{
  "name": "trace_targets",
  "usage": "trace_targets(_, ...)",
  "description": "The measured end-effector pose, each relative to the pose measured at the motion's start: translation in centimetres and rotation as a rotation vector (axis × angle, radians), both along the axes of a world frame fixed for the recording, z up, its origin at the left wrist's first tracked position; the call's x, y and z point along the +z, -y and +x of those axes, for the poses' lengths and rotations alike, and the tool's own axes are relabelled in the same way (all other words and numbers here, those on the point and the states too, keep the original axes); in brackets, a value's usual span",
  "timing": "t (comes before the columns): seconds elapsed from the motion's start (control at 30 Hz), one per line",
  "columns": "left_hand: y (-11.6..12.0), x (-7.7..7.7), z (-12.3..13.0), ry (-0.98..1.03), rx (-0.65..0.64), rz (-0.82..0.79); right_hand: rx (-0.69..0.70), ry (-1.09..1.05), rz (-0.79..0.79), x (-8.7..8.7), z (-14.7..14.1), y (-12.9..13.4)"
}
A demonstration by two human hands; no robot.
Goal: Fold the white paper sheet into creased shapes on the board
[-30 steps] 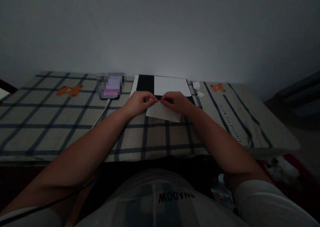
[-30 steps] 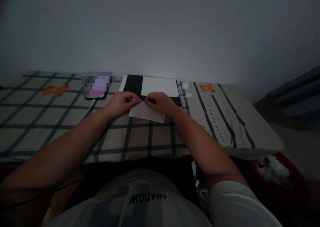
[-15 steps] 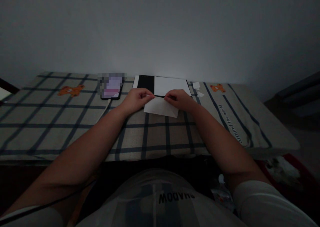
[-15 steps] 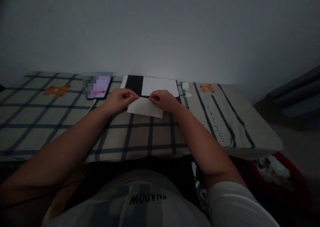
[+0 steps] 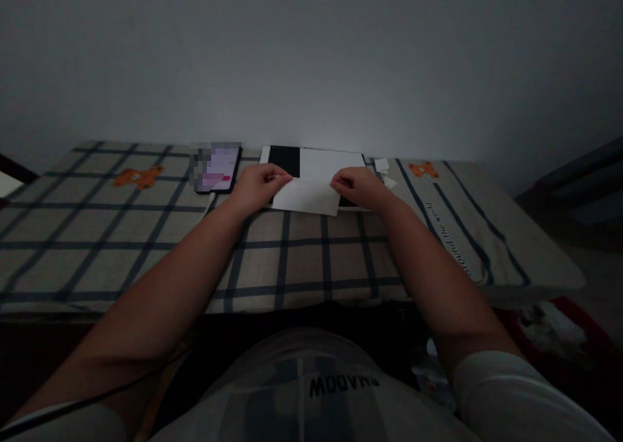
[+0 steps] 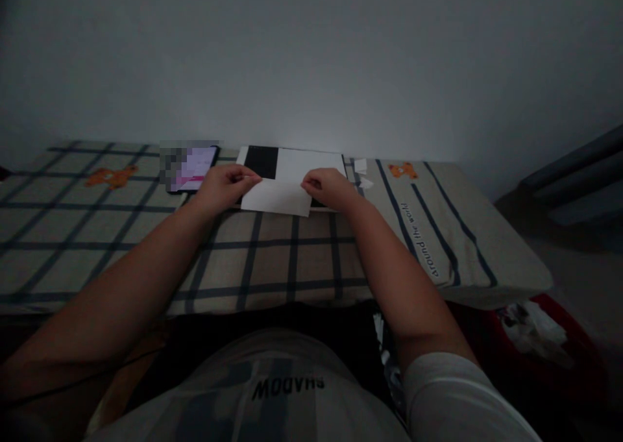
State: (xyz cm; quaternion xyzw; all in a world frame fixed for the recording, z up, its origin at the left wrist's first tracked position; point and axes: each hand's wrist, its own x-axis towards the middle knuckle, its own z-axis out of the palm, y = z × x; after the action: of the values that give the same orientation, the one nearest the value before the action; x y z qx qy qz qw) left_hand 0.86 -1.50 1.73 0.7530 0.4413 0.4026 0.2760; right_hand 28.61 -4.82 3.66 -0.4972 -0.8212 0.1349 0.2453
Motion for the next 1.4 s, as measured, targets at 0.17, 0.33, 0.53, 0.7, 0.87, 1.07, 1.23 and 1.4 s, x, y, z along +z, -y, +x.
trace_targets(0.17, 0.1, 0.3, 0.0, -0.016, 0.056, 0.012, -0.041, -0.015, -0.015, 0.1, 0.5, -0.1)
trace_targets(0.33, 0.2, 0.6, 0.0, 0.001, 0.080, 0.009, -0.062, -0.027, -0.004, 0.1, 0.9, -0.2)
trace_targets(0.53, 0.2, 0.5, 0.1, 0.004, 0.076, 0.010, -0.075, -0.042, -0.033, 0.1, 1.0, -0.2)
trace_targets(0.7, 0.1, 0.3, 0.0, 0.006, 0.073, -0.009, -0.087, -0.031, -0.048, 0.0, 1.0, -0.2)
trace_targets(0.87, -0.1, 0.1, 0.0, 0.008, 0.063, -0.008, -0.097, -0.020, -0.036, 0.0, 1.1, -0.3)
trace_targets(1.07, 0.1, 0.0, 0.2, 0.016, 0.026, 0.019, -0.145, 0.013, -0.020, 0.2, 0.7, 0.1)
trace_targets(1.23, 0.4, 0.0, 0.3, 0.067, -0.059, 0.007, -0.174, 0.065, -0.001, 0.0, 0.3, 0.5)
trace_targets(1.4, 0.5, 0.2, 0.4, 0.064, -0.043, 0.012, -0.177, 0.083, 0.004, -0.2, 0.1, 0.5)
